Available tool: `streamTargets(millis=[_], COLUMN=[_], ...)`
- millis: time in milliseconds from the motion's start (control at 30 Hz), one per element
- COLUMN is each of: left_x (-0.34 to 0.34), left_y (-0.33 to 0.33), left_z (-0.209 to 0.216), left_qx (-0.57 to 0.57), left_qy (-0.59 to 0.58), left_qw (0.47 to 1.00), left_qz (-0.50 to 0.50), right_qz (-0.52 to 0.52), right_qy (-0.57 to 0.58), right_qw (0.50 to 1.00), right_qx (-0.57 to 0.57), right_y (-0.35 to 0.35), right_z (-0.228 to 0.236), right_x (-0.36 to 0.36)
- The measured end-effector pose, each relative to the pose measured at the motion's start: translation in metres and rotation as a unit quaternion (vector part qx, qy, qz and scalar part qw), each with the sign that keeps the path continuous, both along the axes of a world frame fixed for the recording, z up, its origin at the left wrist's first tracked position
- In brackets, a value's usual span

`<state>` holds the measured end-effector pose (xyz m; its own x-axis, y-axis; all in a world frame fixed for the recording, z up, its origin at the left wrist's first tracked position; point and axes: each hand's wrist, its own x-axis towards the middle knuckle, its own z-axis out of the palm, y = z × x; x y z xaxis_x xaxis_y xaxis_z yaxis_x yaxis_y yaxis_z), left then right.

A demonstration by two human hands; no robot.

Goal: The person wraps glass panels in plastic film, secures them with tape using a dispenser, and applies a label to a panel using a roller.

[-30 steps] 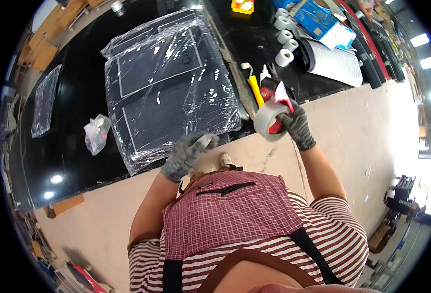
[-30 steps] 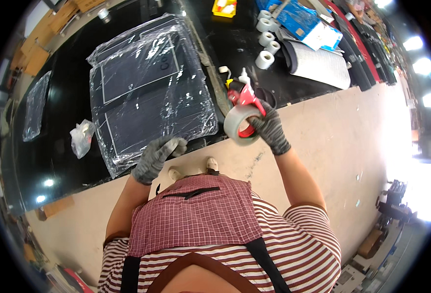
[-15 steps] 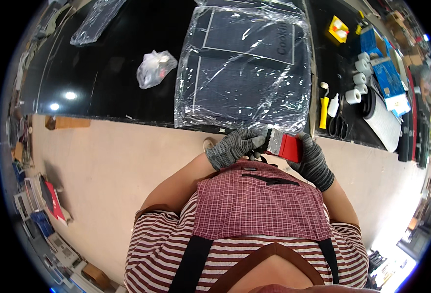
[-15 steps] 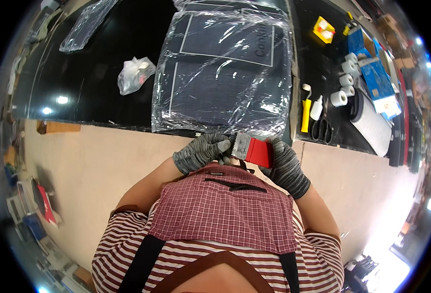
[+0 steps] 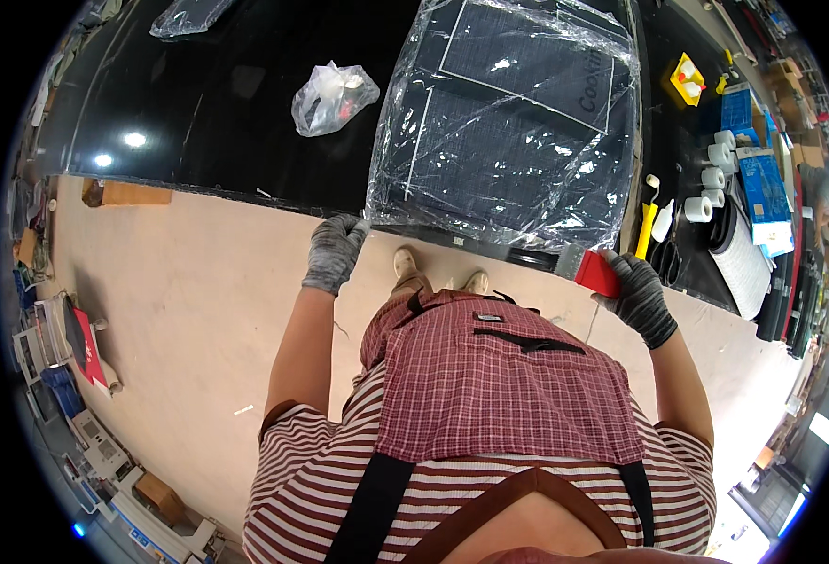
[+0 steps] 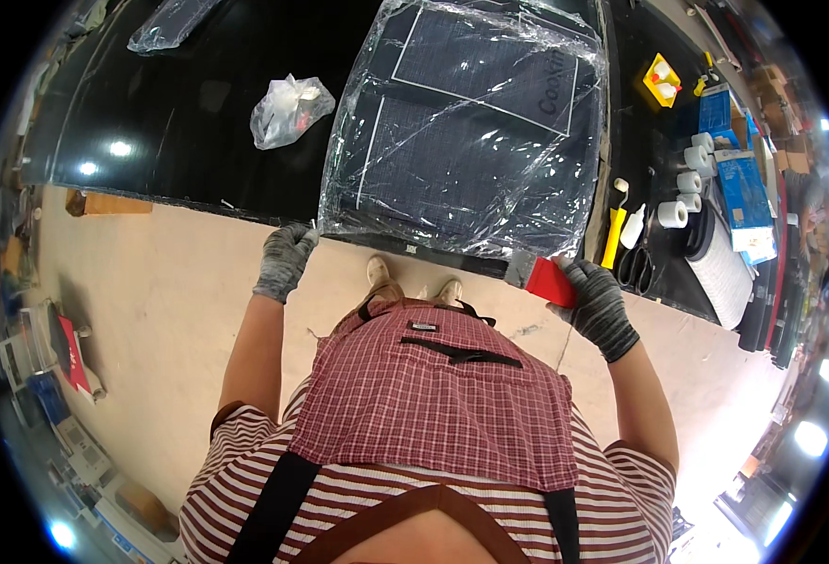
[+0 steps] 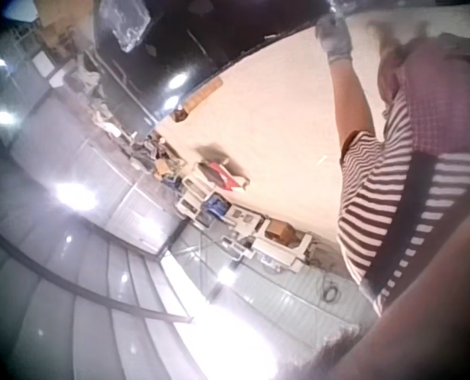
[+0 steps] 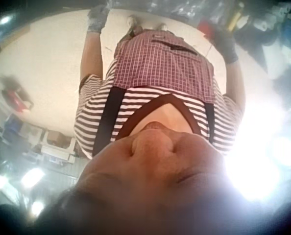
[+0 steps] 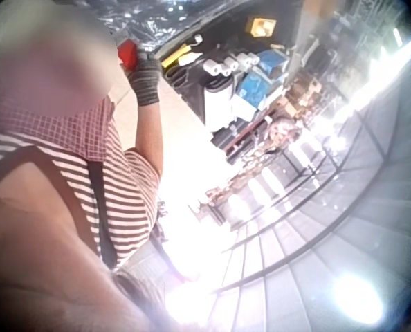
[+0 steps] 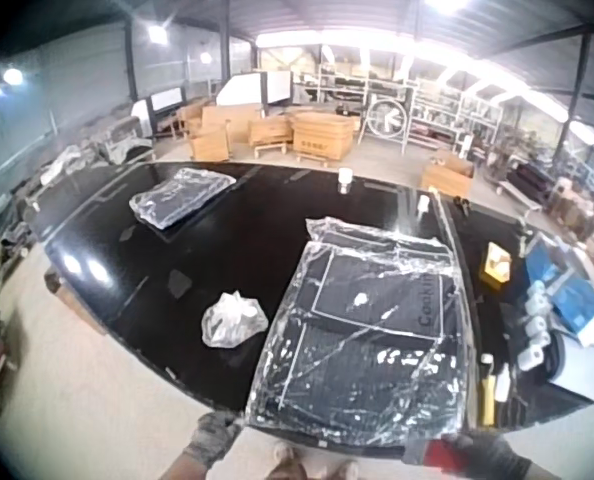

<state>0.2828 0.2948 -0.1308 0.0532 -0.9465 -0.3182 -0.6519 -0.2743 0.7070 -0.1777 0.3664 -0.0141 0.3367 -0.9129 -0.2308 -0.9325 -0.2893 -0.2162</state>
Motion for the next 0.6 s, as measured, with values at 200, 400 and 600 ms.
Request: streamTargets(millis=[200,400,600], left_x=[-0.003,-0.018,-0.016], left_y=[-0.009,-0.023,-0.032], left_z=[-0.015,-0.02,-0.031], left_qx=[0.035,0.112,0.113], left_qy=[-0.103,-0.208,-0.273], left_qw=[0.994,0.97,0.951], left_qz=[-0.005,-0.048,-0.089], right_qz=[0.015,0.022,0.008], right_qy=[0.034,0.064,0.091], right_qw=[0.999,0.997,0.992], right_qx=[-0.008,0.026,0.091], right_y=[-0.009,-0.012,-0.018], right_z=[0.001,0.001,-0.003], right_x=[0.017,0.024,0.024])
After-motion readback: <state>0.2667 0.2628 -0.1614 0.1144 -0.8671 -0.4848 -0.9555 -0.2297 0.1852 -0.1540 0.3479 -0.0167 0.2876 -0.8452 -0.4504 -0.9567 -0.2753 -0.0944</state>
